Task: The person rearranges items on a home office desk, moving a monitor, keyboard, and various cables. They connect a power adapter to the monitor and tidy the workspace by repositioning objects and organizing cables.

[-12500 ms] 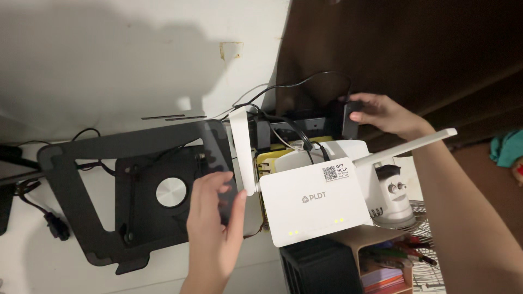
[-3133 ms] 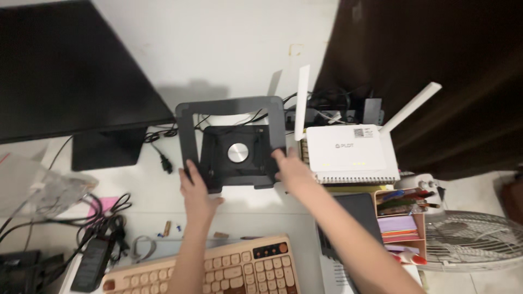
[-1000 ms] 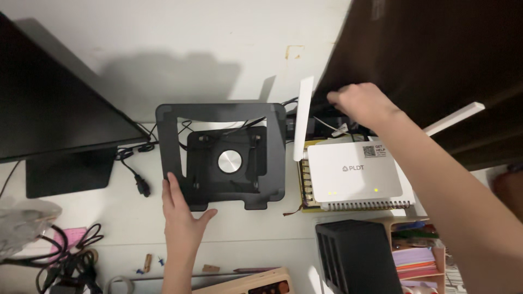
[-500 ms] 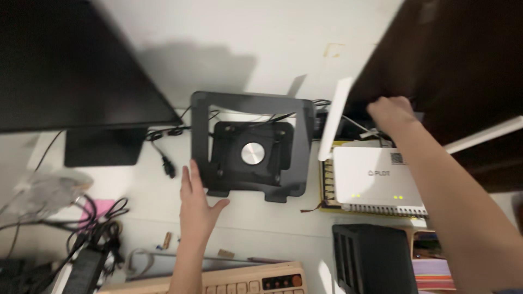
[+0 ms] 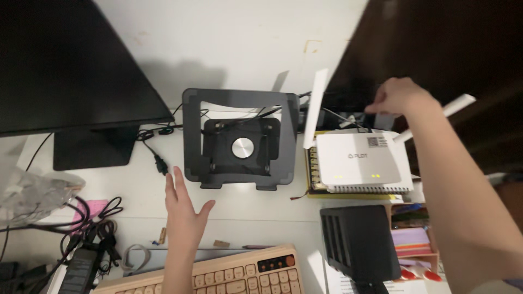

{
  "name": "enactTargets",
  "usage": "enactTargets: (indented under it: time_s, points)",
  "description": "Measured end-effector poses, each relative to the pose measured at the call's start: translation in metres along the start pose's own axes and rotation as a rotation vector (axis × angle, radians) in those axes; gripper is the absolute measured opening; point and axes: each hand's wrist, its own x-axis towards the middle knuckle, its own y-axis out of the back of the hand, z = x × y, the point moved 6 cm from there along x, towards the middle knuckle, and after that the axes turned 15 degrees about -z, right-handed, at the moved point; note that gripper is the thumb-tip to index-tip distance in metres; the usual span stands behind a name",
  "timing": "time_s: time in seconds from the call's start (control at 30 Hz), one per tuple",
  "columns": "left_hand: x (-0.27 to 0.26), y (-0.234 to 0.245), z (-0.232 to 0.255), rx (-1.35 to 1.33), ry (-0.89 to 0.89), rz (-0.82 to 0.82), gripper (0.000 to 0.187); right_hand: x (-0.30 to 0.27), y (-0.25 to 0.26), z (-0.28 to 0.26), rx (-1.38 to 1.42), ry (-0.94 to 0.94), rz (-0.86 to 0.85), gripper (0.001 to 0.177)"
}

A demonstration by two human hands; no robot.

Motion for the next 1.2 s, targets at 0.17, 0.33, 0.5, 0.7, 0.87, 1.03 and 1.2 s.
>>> enactTargets:
  time_s: [0.17, 0.33, 0.5, 0.7, 0.87, 1.03, 1.2]
  points:
    - [-0.005, 0.0, 0.015, 0.005, -0.012, 0.003, 0.115, 0.0, -0.028, -0.01, 0.108, 0.129, 0.116, 0.024]
    - [-0.009, 0.005, 0.018, 0.036, -0.015, 0.008, 0.114, 0.014, -0.042, -0.017, 0.103, 0.124, -0.014, 0.026]
    - [-0.005, 0.009, 0.001, 0.113, 0.088, -0.02, 0.116, 0.015, -0.027, -0.017, 0.309, 0.378, -0.283, 0.023]
    - [0.0, 0.003, -0.005, 0.107, 0.089, -0.012, 0.114, 0.028, -0.03, -0.026, 0.523, 0.196, -0.131, 0.024]
    - [0.007, -0.001, 0.008, 0.094, 0.053, -0.02, 0.111, 0.029, -0.041, -0.021, 0.154, -0.2, -0.031, 0.039]
    - [0.008, -0.013, 0.034, 0.086, -0.078, 0.007, 0.108, 0.033, -0.038, -0.015, 0.225, -0.308, 0.084, 0.046]
    - [0.014, -0.032, 0.05, 0.12, -0.105, -0.042, 0.103, 0.04, -0.026, -0.019, 0.058, -0.131, 0.293, 0.023]
